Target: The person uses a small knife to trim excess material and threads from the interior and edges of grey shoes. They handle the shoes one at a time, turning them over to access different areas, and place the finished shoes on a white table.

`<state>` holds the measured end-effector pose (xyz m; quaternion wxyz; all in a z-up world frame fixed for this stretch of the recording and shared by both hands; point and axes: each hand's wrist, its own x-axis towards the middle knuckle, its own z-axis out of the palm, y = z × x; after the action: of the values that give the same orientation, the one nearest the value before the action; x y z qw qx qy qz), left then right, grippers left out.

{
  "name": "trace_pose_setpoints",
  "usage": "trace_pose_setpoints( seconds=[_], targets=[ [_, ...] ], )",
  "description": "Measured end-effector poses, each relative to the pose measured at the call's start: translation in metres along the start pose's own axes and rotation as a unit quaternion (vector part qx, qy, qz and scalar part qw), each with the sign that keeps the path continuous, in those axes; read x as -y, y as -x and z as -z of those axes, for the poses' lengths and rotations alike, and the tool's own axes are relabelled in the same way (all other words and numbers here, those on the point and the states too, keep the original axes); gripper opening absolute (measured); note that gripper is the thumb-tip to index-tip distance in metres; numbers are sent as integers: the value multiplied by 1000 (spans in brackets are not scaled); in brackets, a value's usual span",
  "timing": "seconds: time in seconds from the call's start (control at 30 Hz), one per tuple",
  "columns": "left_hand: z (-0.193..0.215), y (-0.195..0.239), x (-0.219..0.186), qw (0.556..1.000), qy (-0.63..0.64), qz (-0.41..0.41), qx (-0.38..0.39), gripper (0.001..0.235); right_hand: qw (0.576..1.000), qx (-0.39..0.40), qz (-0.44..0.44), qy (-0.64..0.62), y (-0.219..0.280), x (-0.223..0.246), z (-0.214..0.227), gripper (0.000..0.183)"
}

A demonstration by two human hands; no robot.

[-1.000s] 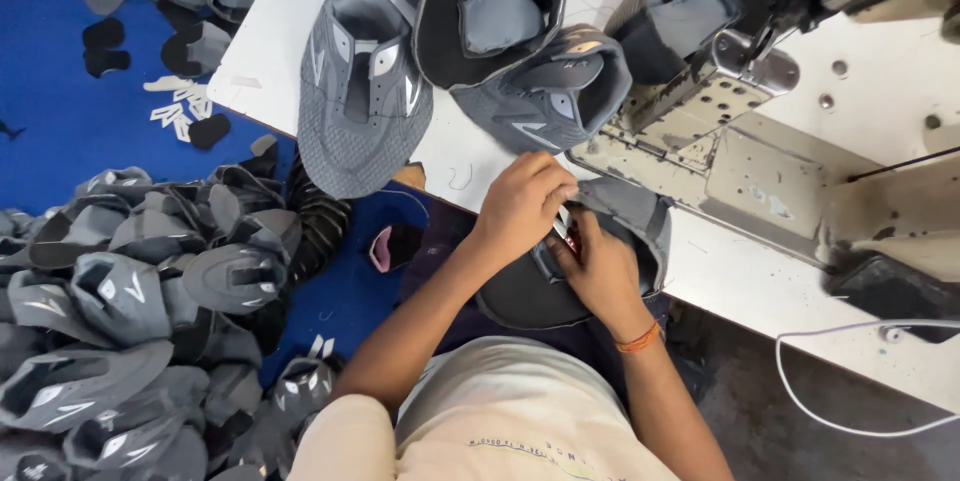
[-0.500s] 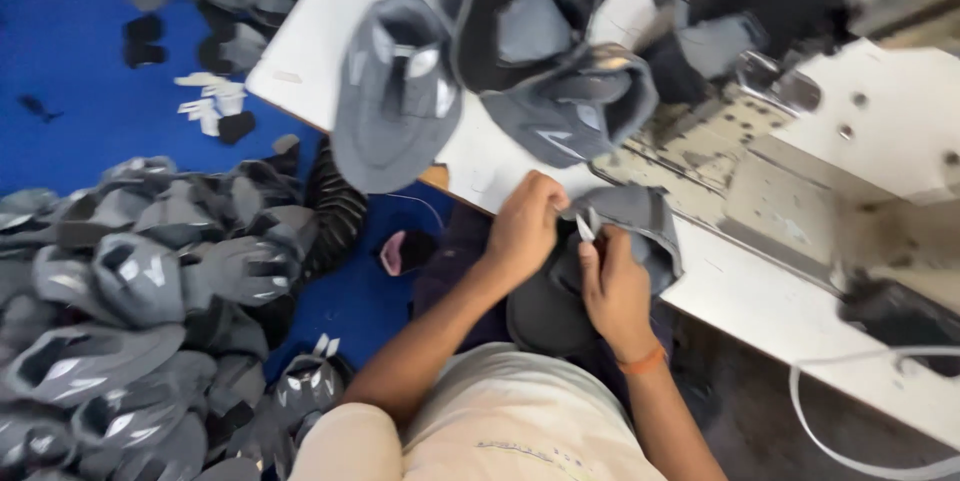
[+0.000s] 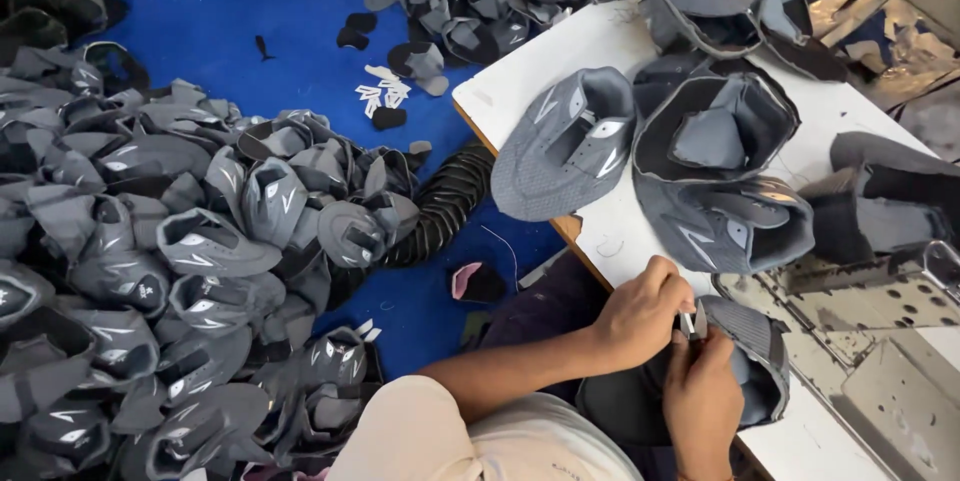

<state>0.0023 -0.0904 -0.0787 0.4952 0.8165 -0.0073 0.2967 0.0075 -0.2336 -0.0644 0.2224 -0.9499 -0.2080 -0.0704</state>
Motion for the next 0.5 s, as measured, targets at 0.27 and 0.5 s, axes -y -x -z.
trace_pose_setpoints(
  seconds=[0.27,0.5],
  targets=[
    [-2,5,5,1000,-10,2,-17,17,998,2,-29,-61,5,-33,-34,26],
    [59,1,21,991,-90,-102,14,37,958,-104,-33,-266,7,-78,-47,27]
  ],
)
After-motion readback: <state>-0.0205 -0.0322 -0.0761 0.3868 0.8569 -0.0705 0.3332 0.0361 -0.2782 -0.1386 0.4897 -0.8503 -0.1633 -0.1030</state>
